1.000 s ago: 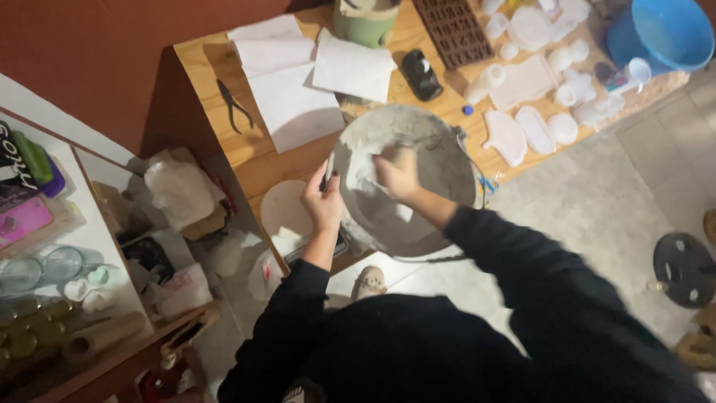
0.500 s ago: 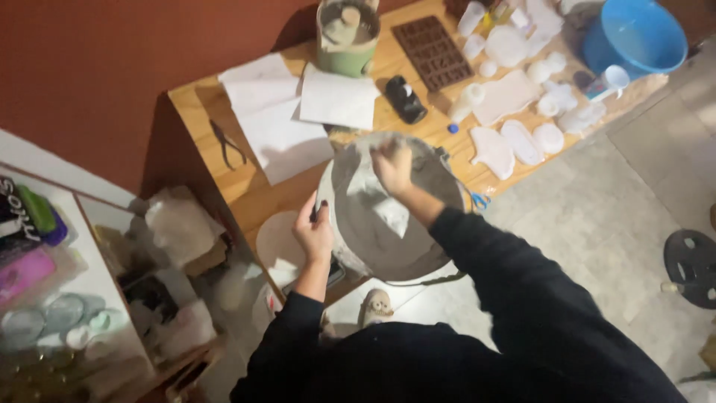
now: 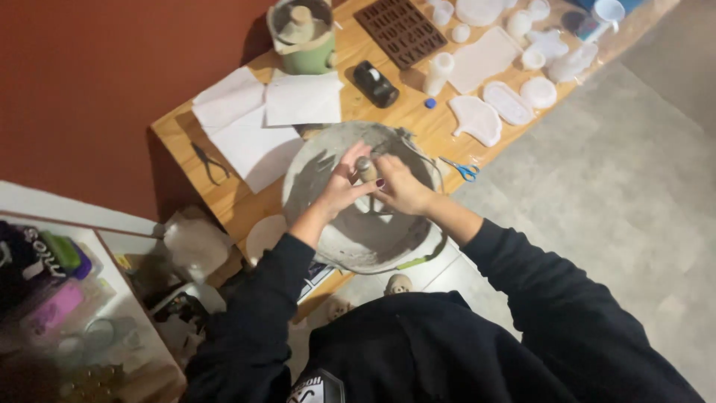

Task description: Mixing a white substance in a large bucket by adding liquid from a mug and stirring with a trowel.

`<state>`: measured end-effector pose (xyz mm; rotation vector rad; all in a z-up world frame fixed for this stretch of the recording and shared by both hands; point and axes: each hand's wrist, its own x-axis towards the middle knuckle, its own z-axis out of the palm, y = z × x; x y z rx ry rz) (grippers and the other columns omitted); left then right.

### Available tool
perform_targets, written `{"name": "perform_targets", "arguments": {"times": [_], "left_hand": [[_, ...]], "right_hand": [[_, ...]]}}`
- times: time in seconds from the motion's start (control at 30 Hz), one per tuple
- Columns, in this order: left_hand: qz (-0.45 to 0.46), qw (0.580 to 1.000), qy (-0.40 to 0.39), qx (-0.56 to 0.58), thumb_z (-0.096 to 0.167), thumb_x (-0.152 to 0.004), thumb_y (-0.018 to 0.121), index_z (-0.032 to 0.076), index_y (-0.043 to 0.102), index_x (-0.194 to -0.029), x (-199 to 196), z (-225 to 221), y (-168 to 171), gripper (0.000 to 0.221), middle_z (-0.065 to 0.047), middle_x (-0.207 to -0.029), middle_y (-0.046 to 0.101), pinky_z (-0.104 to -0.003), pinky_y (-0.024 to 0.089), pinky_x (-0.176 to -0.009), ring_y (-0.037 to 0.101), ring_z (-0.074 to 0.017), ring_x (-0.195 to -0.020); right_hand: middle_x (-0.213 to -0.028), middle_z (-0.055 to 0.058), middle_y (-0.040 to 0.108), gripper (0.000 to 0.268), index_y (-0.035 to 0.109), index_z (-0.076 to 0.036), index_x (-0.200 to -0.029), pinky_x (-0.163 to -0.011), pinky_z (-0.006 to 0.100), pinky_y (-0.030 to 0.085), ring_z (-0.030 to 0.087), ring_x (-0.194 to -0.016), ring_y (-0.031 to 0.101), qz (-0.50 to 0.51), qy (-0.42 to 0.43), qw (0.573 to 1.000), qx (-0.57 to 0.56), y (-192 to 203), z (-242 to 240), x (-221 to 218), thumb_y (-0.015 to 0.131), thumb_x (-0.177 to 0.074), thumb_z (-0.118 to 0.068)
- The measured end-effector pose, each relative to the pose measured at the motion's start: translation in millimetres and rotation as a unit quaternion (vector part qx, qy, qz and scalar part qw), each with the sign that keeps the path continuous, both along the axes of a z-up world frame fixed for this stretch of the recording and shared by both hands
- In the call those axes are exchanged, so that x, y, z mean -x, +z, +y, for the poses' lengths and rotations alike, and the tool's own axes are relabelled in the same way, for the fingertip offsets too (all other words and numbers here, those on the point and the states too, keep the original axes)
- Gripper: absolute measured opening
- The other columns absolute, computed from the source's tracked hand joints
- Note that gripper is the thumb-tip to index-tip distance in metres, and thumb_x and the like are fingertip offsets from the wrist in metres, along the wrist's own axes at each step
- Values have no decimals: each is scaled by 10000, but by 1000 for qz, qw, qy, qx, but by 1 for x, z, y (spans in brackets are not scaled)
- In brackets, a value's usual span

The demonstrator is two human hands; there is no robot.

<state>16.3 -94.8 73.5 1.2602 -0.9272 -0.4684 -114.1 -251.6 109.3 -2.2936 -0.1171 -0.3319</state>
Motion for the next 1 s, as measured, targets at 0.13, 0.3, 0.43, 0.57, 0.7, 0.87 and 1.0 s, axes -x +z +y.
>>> {"name": "perform_targets", "arguments": {"times": [0.13,0.3,0.43,0.57,0.7,0.87,1.0], "left_hand": [[168,971,-148,-82,43,-886,745,42,585,-1190,5,-30,-9,344,-142,-1208,637,-346,544,-935,633,-225,-1097],[293,933,-118,-170,94,-899,727,95,607,-849,-1,-55,-33,131,-25,-747,634,-290,502,-565,601,-117,-610],[310,939,43,-145,101,-885,708,131,562,-777,-26,-69,-41,183,41,-603,478,-263,301,-389,400,-60,-440],[299,946,88,-92,101,-881,680,144,548,-752,-45,-89,-65,189,64,-601,470,-248,262,-388,372,-40,-439],[177,975,62,-120,102,-926,688,118,582,-753,-31,-77,-97,203,59,-636,528,-247,326,-429,442,-40,-495],[362,906,26,-219,62,-859,659,159,565,-746,29,-29,-43,176,56,-536,425,-256,235,-356,350,-60,-387],[349,918,-10,-186,84,-909,639,161,519,-719,-1,-27,-42,237,63,-546,409,-251,238,-360,344,-55,-401]], "right_hand": [[-1230,215,595,640,525,-37,-1305,-992,506,438,418,-1152,560,-80,-153,979,106,37,-9,47,770,-715,-76],[-1283,303,546,733,438,40,-1388,-1006,536,433,491,-1180,516,-129,-300,938,118,-25,-27,57,716,-716,-52],[-1191,272,640,595,487,10,-1355,-934,524,495,466,-1104,604,-38,-294,954,45,-39,-25,61,677,-793,-30],[-1053,277,655,555,503,14,-1324,-869,524,513,480,-979,630,4,-298,955,9,-25,-23,60,674,-798,-31],[-1091,250,672,492,539,-32,-1327,-874,516,516,445,-986,644,58,-330,942,10,-24,-21,59,632,-844,-21],[-1076,204,700,485,540,-41,-1310,-900,518,484,371,-1035,670,2,-335,939,76,-29,-18,59,622,-832,-34],[-1039,216,696,491,549,-36,-1314,-917,526,482,389,-1007,669,4,-345,936,70,-33,-22,55,630,-830,-31]]}}
